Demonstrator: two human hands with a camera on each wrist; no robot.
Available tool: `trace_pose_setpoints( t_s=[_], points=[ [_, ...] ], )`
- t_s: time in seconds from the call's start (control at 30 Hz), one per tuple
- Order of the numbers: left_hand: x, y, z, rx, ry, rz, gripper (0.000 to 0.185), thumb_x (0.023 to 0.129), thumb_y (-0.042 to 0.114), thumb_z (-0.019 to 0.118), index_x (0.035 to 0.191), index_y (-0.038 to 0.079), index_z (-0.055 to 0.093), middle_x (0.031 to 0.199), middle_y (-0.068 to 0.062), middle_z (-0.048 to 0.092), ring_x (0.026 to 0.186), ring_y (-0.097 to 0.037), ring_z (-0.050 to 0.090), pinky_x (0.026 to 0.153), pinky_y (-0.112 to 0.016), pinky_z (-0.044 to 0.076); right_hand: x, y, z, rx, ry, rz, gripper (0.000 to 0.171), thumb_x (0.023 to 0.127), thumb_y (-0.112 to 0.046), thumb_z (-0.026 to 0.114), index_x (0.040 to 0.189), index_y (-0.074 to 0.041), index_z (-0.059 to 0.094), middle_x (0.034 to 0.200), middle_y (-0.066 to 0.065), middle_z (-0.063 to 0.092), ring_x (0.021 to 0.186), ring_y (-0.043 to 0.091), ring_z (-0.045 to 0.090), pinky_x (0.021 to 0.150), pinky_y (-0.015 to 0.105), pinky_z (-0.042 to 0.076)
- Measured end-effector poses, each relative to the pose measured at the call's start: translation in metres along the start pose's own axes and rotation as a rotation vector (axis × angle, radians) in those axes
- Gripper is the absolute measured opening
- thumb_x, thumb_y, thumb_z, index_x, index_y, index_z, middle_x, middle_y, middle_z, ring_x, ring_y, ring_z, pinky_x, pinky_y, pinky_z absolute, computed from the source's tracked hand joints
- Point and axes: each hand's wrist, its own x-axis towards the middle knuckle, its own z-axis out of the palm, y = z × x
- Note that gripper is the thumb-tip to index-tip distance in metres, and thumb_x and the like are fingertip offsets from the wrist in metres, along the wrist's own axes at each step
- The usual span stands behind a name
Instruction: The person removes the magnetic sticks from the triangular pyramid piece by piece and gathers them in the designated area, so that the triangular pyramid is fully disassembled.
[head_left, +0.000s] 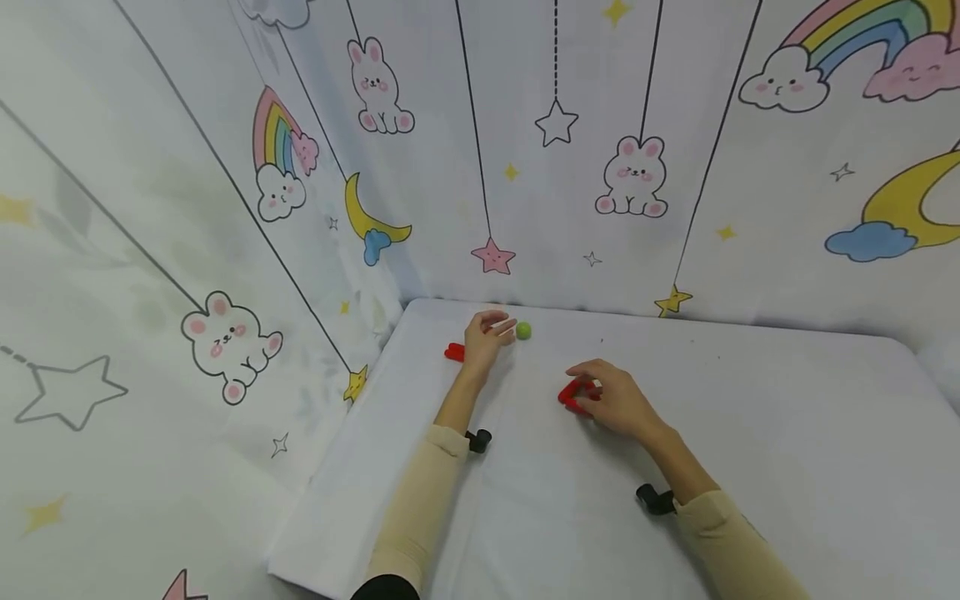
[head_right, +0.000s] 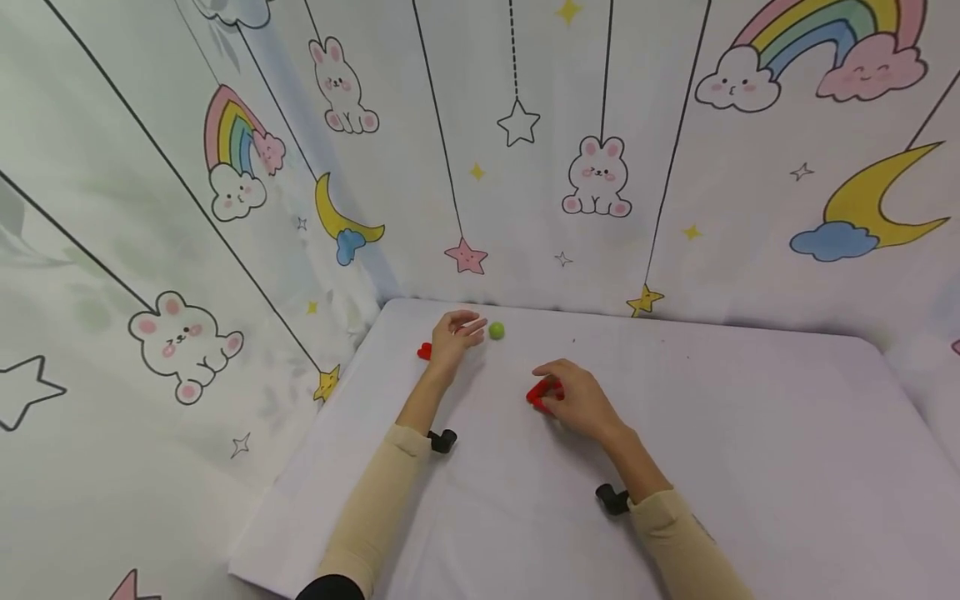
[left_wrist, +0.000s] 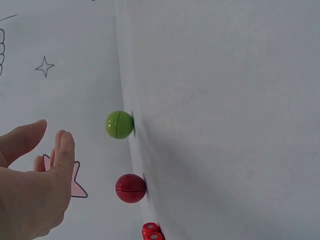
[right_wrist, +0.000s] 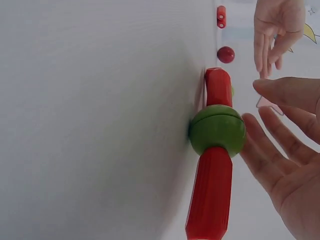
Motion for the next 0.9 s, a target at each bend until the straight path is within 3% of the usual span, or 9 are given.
trace_pose_setpoints(
  t_s=[0.17, 0.37, 0.57, 0.9],
  points=[
    [-0.014, 0.003, 0.004, 0.007, -0.046, -0.048, 0.049, 0.092, -0.016, 0.067, 0.137, -0.008, 0.050, 0.142, -0.029, 0.053, 0.135, -0.044, 0.056, 0.096, -0.032, 0.058, -0.006, 0.000, -0.004, -0.034, 0.039, 0.035, 0.047, 0.086, 0.002, 0.082, 0.130, -0.004, 0.068, 0.128, 0.013, 0.067, 0.114, 0.036, 0.066, 0.092, 0.052, 0.060],
    [-0.031, -0.003, 0.012, 0.063, -0.119, -0.133, 0.052, 0.091, -0.009, 0.072, 0.139, -0.007, 0.050, 0.143, -0.027, 0.053, 0.125, -0.033, 0.066, 0.095, -0.033, 0.059, -0.012, 0.003, -0.005, -0.026, 0.049, 0.048, 0.052, 0.083, 0.005, 0.083, 0.132, -0.001, 0.067, 0.131, 0.018, 0.066, 0.116, 0.037, 0.065, 0.093, 0.054, 0.059],
    [-0.046, -0.015, 0.027, 0.121, -0.194, -0.188, 0.050, 0.091, -0.011, 0.072, 0.138, -0.004, 0.053, 0.136, -0.021, 0.061, 0.119, -0.027, 0.070, 0.095, -0.034, 0.059, -0.016, 0.007, -0.004, -0.059, 0.022, 0.162, 0.054, 0.084, -0.002, 0.084, 0.135, -0.004, 0.065, 0.136, 0.017, 0.061, 0.118, 0.037, 0.064, 0.092, 0.053, 0.060],
    [-0.068, -0.027, 0.052, 0.157, -0.329, -0.209, 0.047, 0.092, -0.001, 0.073, 0.136, -0.004, 0.056, 0.133, -0.019, 0.066, 0.114, -0.025, 0.073, 0.091, -0.029, 0.059, -0.024, 0.008, -0.006, -0.025, 0.025, 0.222, 0.061, 0.082, 0.000, 0.085, 0.138, -0.002, 0.061, 0.134, 0.021, 0.061, 0.108, 0.037, 0.071, 0.085, 0.049, 0.063]
  ],
)
